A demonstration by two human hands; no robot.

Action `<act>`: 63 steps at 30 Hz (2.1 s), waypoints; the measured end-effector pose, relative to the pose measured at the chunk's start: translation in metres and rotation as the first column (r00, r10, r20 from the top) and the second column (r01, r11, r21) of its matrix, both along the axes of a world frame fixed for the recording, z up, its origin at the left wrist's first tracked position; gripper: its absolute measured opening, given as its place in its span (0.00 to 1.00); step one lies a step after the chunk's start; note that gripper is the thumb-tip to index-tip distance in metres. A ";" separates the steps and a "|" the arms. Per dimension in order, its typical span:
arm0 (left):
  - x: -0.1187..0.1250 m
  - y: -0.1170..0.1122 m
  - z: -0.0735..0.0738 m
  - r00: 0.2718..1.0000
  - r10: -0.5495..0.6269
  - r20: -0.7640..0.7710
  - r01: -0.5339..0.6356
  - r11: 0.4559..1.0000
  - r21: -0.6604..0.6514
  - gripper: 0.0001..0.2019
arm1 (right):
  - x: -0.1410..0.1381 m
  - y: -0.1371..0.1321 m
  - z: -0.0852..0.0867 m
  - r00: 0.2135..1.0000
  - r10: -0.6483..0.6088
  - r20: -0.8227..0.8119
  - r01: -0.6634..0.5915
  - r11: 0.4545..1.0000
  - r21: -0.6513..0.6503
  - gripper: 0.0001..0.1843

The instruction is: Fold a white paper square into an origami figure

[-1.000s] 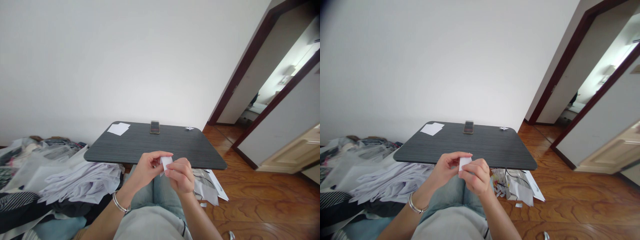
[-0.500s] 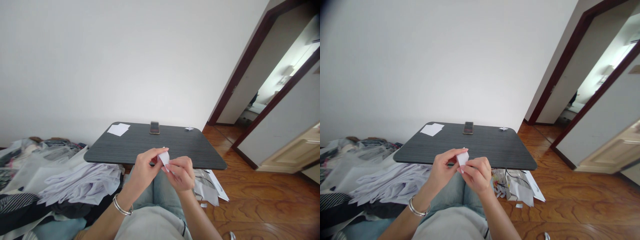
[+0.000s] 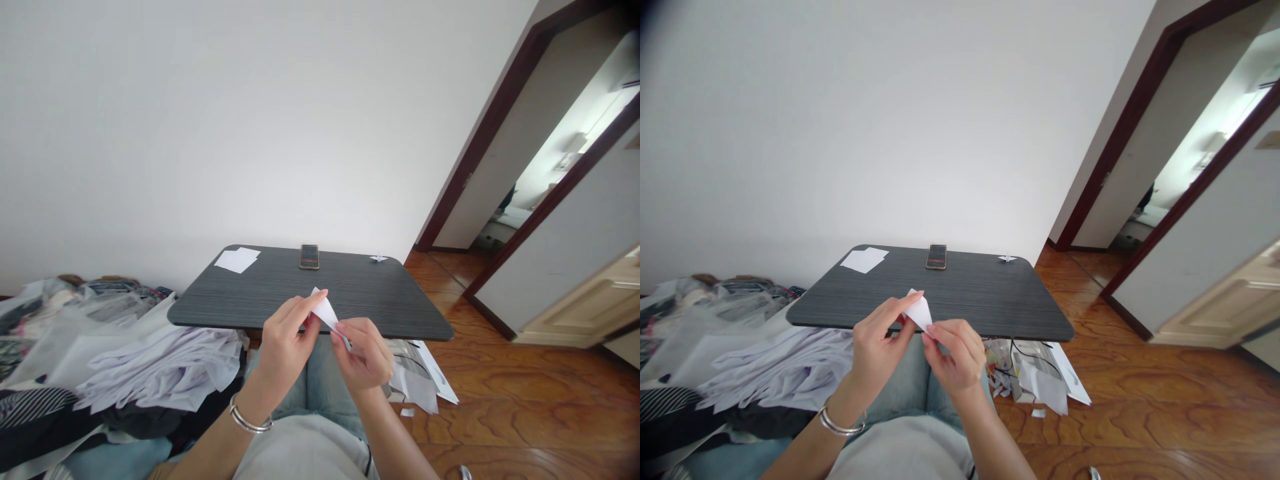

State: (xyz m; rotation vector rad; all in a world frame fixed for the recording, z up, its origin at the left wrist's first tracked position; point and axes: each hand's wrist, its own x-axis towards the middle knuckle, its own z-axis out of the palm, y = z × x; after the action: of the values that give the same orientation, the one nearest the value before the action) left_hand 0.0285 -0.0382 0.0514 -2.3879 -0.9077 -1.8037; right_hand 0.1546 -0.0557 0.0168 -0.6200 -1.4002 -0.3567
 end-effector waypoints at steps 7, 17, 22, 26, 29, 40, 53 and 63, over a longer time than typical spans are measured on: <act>-0.001 0.000 0.001 0.999 -0.005 0.034 0.005 1.000 -0.001 0.18 | 0.003 0.002 -0.002 0.998 -0.043 0.051 0.041 0.998 0.043 0.12; -0.003 0.000 0.001 0.998 -0.035 0.053 0.038 0.998 -0.053 0.18 | 0.008 0.002 -0.004 0.982 -0.129 0.137 0.118 0.989 0.088 0.10; -0.003 0.000 0.000 0.997 -0.051 0.065 0.056 0.996 -0.073 0.17 | 0.009 0.006 -0.006 0.991 -0.071 0.114 0.061 0.994 0.089 0.11; -0.003 0.000 0.000 0.997 -0.056 0.056 0.061 0.995 -0.078 0.15 | 0.009 0.006 -0.003 0.986 -0.028 0.164 0.006 0.991 0.130 0.09; -0.003 0.000 0.000 0.996 -0.066 0.060 0.071 0.993 -0.091 0.14 | 0.009 0.005 -0.002 0.985 -0.029 0.169 0.009 0.992 0.123 0.09; -0.003 0.002 -0.003 0.996 -0.050 0.075 0.059 0.991 -0.117 0.13 | 0.006 0.004 -0.001 0.994 0.067 0.085 -0.066 0.998 -0.019 0.06; -0.002 0.002 -0.003 0.998 0.044 0.037 -0.043 0.999 -0.027 0.12 | 0.000 0.005 -0.002 0.994 0.049 -0.097 -0.058 0.994 -0.090 0.09; -0.003 0.002 -0.002 0.999 0.040 0.034 -0.039 0.999 -0.012 0.13 | 0.006 0.005 0.000 0.999 -0.015 0.034 0.017 0.998 -0.060 0.11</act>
State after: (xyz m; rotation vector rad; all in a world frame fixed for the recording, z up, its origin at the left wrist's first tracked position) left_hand 0.0256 -0.0362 0.0490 -2.3352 -0.9639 -1.8366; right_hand 0.1608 -0.0511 0.0165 -0.6775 -1.4429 -0.3399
